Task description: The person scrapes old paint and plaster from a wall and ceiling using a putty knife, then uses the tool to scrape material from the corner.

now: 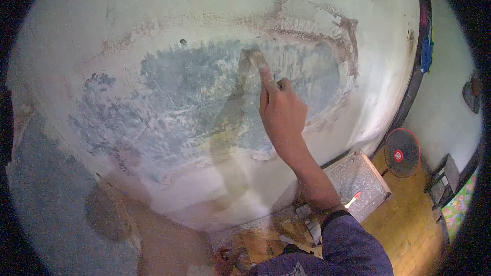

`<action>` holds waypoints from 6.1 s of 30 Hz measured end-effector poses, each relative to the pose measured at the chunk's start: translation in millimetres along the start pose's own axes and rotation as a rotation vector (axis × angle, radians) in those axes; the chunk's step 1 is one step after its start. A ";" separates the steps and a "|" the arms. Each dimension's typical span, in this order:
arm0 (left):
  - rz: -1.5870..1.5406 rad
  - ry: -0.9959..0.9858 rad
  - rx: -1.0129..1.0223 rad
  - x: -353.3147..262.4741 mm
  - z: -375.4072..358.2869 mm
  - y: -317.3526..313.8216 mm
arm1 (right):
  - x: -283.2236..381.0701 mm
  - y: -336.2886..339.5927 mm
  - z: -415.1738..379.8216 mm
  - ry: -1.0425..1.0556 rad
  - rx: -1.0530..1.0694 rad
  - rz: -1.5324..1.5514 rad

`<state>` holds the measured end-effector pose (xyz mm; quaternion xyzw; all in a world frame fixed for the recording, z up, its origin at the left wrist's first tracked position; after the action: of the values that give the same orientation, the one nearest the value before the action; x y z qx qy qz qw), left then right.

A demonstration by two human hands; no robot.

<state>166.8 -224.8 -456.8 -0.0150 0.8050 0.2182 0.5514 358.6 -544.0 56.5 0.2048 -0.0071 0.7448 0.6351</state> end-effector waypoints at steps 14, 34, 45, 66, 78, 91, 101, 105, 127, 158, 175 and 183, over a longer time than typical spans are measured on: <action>-0.128 0.029 -0.006 -5.8 -4.5 35.8 | -30.7 -1.5 -175.5 -0.193 0.523 0.439; -0.571 0.077 0.588 -99.0 -35.2 -171.7 | -88.3 27.9 -421.4 -1.160 0.819 0.797; -0.249 -0.580 0.433 -306.1 -14.4 -147.1 | -62.7 18.7 -255.4 -0.493 0.596 0.745; -0.511 -0.549 0.390 -546.7 9.2 -99.5 | 13.7 -26.9 -60.2 -0.306 0.324 1.238; -0.501 -0.539 0.494 -571.8 -11.7 -99.2 | 8.6 -16.6 -30.3 -0.367 0.384 1.053; -0.454 -0.648 0.425 -572.7 -8.1 -103.1 | 4.3 -17.5 -19.7 -0.251 0.227 1.018; -0.273 -0.831 0.279 -587.0 5.2 -103.3 | 1.7 -24.5 -7.0 -0.209 0.054 1.064; -0.399 -0.719 0.319 -579.4 -7.7 -101.7 | 1.7 -12.1 -9.1 -0.164 0.083 0.933; -0.361 -0.782 0.304 -568.6 9.2 -105.9 | -7.0 -30.3 -24.5 -0.264 0.062 0.992; -0.157 -0.850 0.221 -576.0 12.6 -89.2 | 1.8 -37.0 -21.4 -0.334 0.128 0.992; -0.319 -0.496 0.464 -548.1 2.5 -72.4 | -0.8 -37.4 5.4 -0.386 0.296 0.953; -0.325 -0.510 0.476 -561.3 2.2 -77.2 | 14.2 -125.4 31.7 -0.696 0.501 1.334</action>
<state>408.9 -415.2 18.8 0.0404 0.6574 -0.0683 0.7493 485.4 -514.9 58.7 0.5153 -0.1588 0.8407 -0.0490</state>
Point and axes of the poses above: each hand's wrist, its own z-axis towards the middle knuckle, its own y-axis out of the back of the hand, x = y × z, the point moved 10 cm from there along z, towards the middle knuckle, and after that the axes turned 8 degrees about -x, right-handed, at the moved point
